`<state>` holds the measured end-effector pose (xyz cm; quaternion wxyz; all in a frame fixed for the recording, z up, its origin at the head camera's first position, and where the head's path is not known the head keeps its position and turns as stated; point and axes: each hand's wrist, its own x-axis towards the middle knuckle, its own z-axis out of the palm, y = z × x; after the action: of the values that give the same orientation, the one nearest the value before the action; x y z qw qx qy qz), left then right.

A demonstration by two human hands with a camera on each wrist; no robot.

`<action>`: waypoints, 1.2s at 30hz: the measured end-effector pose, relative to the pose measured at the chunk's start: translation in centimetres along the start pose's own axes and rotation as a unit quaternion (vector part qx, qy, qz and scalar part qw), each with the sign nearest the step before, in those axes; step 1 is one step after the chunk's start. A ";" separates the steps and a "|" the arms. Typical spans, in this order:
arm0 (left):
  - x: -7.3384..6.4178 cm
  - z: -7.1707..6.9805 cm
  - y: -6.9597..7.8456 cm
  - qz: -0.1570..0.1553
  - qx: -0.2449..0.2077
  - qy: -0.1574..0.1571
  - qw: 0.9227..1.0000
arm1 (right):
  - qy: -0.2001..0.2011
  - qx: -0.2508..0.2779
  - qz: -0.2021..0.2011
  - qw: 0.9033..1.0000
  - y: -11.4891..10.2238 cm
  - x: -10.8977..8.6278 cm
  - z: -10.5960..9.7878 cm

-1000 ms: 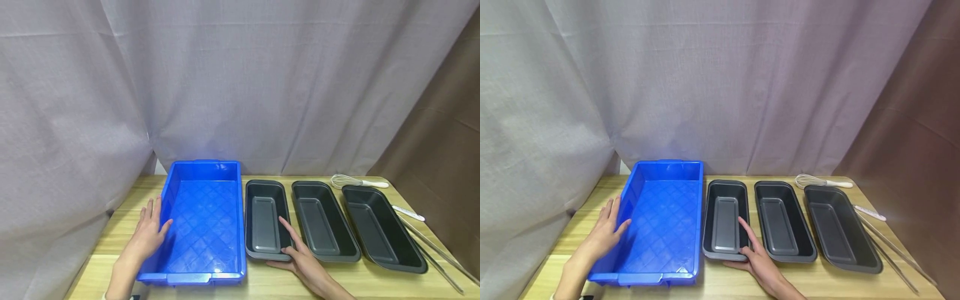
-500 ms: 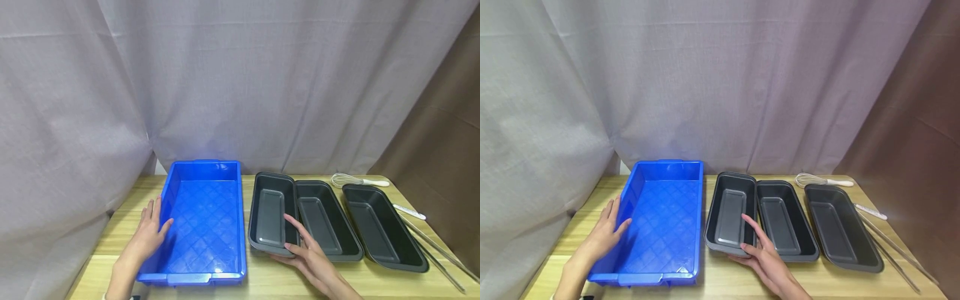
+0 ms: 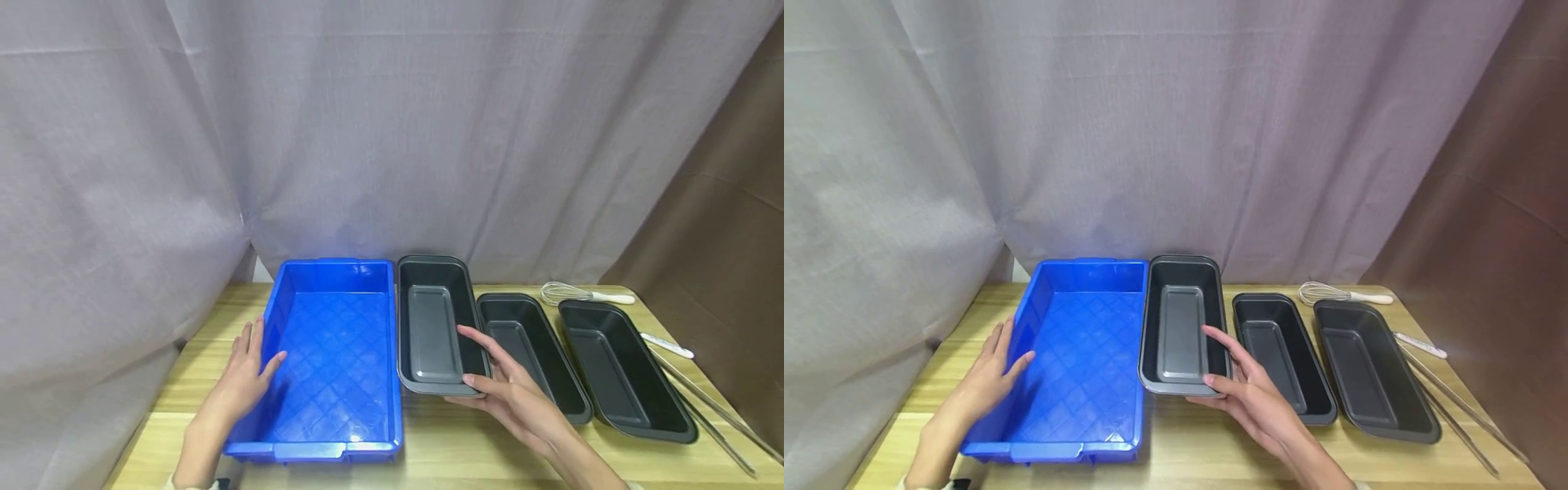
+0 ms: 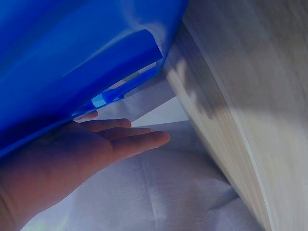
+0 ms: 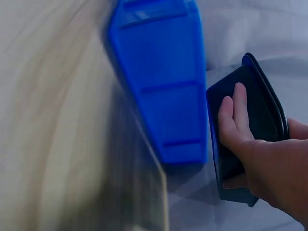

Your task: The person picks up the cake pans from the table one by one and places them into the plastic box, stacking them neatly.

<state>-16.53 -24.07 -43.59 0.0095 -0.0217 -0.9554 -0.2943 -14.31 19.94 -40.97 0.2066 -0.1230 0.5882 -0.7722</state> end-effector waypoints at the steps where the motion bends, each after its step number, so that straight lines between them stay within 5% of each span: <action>1: 0.0 0.0 0.0 -0.002 -0.002 -0.002 1.000 | -0.004 0.004 -0.002 1.000 -0.2 0.2 0.3; 18: -0.1 -0.2 0.3 -0.025 0.030 -0.004 0.999 | -0.072 0.082 0.035 0.993 -0.8 5.4 7.2; 36: -0.1 -0.2 -0.1 -0.015 0.010 -0.006 1.000 | -0.087 0.017 0.078 0.993 1.2 10.2 11.8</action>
<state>-16.42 -24.30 -43.48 -0.0002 -0.0092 -0.9587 -0.2843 -18.04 4.85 -39.41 0.3186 -0.1396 0.5629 -0.7498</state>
